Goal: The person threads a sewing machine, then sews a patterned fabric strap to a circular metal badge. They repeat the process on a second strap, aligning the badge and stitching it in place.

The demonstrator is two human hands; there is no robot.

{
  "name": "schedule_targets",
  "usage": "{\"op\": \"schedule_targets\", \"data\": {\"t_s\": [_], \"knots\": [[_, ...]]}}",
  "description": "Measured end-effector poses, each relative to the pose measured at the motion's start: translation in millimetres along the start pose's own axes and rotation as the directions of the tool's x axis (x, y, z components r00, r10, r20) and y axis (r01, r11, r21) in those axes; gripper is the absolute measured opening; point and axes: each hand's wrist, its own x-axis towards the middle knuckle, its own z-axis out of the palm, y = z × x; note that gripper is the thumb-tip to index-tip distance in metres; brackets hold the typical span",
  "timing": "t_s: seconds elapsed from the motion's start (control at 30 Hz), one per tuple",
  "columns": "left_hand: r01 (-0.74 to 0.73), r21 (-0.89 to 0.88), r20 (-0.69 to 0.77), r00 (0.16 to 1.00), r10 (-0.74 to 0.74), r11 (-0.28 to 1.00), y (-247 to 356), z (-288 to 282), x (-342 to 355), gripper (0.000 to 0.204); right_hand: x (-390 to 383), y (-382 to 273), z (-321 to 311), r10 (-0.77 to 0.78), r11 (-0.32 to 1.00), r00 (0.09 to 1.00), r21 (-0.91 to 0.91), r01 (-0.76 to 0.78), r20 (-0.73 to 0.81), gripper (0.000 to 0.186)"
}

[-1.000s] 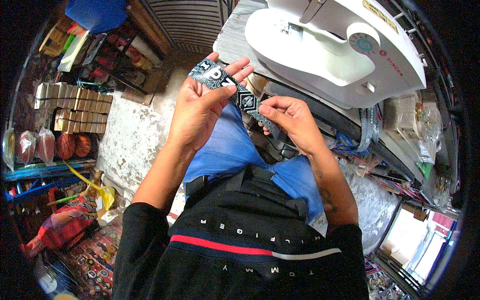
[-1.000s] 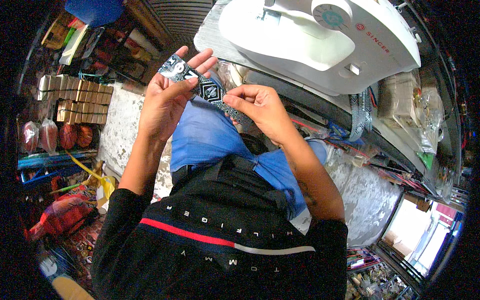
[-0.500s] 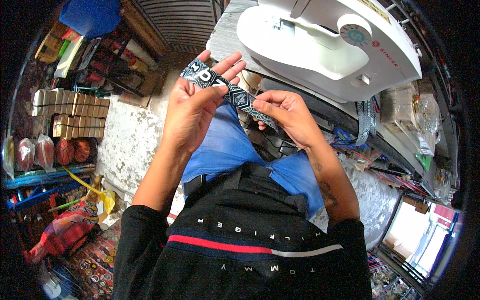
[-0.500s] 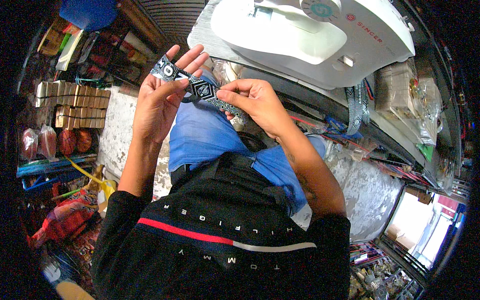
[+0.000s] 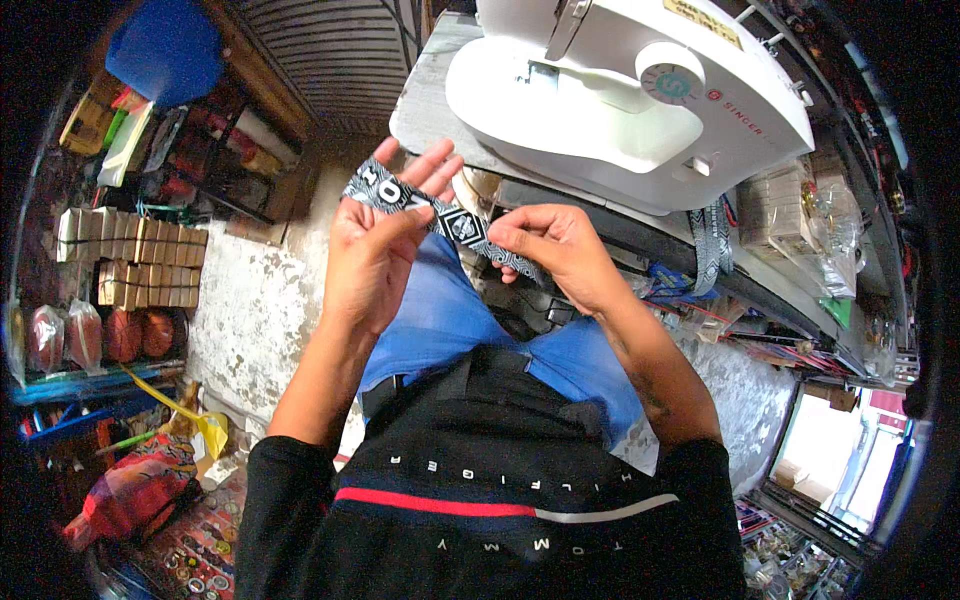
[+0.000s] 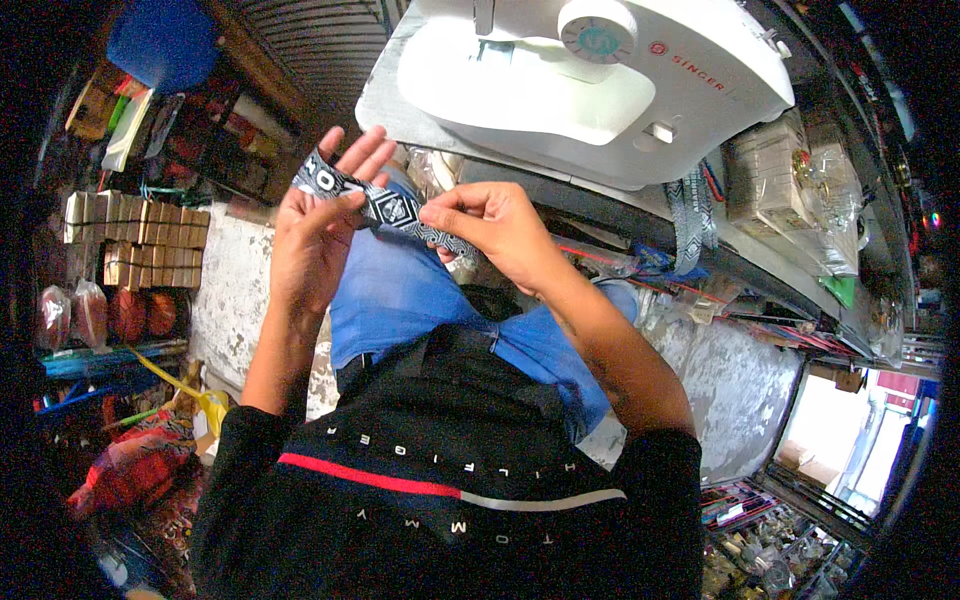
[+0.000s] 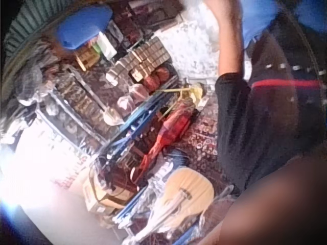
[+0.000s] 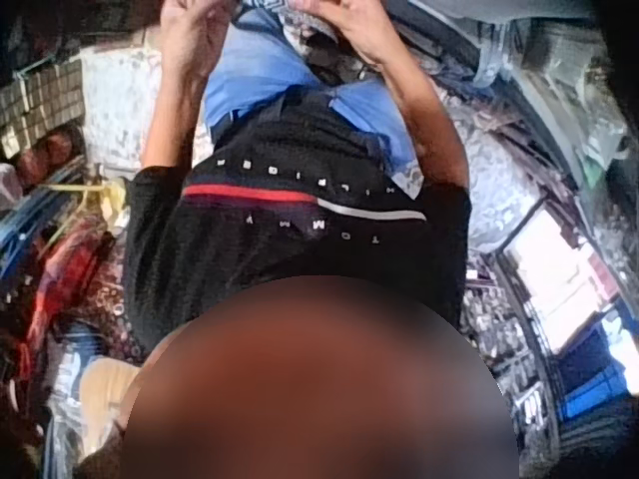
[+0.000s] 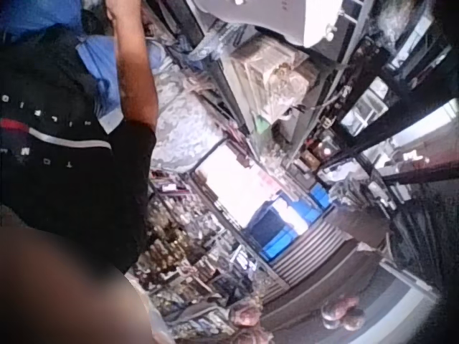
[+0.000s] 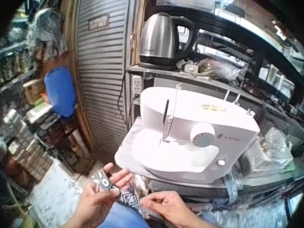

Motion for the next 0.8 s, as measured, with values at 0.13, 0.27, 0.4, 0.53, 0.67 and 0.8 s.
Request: {"op": "schedule_targets", "data": {"t_s": [0.13, 0.27, 0.4, 0.53, 0.67, 0.8], "knots": [[0.406, 0.654, -0.111, 0.886, -0.45, 0.638, 3, 1, 3, 0.033, -17, -10, -10, 0.047, 0.979, 0.997, 0.202, -0.034, -0.062, 0.016], [-0.232, 0.861, 0.265, 0.964, -0.009, 0.453, -2, 28, -21, 0.03, -41, -20, -13, 0.165, 0.912, 0.975, 0.398, -0.093, -0.149, 0.015], [-0.758, 0.651, 0.737, 0.617, 0.277, -0.044, -13, 41, -15, 0.041, -56, -19, -1, 0.166, 0.83, 0.984, 0.548, -0.102, -0.069, 0.017], [-0.845, 0.524, 0.83, 0.476, 0.291, -0.109, -15, 43, -4, 0.04, -70, -19, 8, 0.247, 0.762, 0.967, 0.629, -0.155, -0.061, 0.018], [-0.826, 0.554, 0.804, 0.499, 0.322, -0.103, -14, 52, -5, 0.028, -75, -18, 14, 0.292, 0.667, 0.956, 0.72, -0.192, -0.016, 0.019], [-0.49, 0.675, 0.398, 0.871, 0.287, 0.551, -26, 62, -4, 0.013, -71, -23, 8, 0.209, 0.693, 0.978, 0.705, -0.147, -0.001, 0.03]]}}
